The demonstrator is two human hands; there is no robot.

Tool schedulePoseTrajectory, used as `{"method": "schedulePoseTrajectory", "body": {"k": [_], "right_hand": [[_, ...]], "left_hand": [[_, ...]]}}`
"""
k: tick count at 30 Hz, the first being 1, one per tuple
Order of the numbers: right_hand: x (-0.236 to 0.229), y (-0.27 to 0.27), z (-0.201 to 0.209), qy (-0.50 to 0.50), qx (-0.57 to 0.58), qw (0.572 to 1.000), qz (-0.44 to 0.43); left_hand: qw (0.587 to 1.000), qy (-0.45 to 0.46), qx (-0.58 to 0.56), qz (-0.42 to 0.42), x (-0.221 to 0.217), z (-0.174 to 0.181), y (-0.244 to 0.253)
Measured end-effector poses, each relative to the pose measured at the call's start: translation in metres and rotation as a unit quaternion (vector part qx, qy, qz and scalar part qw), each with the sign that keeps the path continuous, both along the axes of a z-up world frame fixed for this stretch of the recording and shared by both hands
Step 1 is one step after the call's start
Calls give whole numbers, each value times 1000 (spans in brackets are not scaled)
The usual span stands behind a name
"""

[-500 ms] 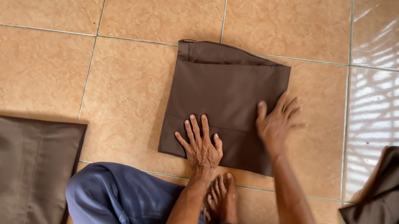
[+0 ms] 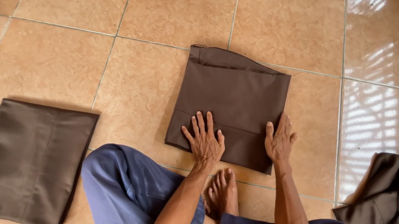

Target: The person is sitting on the floor and folding brown trousers from a large pile into neat stacks.

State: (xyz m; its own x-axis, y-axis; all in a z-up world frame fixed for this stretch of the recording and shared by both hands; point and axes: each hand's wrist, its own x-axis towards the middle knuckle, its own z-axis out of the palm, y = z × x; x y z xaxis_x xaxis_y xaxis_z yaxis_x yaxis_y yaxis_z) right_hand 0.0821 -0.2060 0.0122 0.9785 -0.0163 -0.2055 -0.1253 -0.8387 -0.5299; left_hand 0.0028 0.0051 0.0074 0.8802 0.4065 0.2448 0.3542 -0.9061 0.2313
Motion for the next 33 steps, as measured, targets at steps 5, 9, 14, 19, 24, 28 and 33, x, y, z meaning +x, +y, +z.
{"method": "schedulePoseTrajectory", "body": {"k": [5,9,14,19,24,28,33], "right_hand": [[-22,-11,-17,-33,27,995,-87],[-32,-27,-65,26,89,976,-198],[-55,-32,-14,165,223,922,-271],[-62,-28,10,120,381,871,-286],[-69,-30,50,32,493,825,-275],[-63,-50,97,27,656,698,-286],[-39,-26,184,9,710,631,-312]], "left_hand": [[982,29,-91,165,18,-4,49],[960,155,-158,171,27,-36,88],[883,212,-383,170,17,-69,147],[702,140,-671,195,-2,9,127],[464,22,-863,199,-27,66,98],[286,-6,-953,99,-60,101,100],[239,-42,-970,34,-76,156,119]]}}
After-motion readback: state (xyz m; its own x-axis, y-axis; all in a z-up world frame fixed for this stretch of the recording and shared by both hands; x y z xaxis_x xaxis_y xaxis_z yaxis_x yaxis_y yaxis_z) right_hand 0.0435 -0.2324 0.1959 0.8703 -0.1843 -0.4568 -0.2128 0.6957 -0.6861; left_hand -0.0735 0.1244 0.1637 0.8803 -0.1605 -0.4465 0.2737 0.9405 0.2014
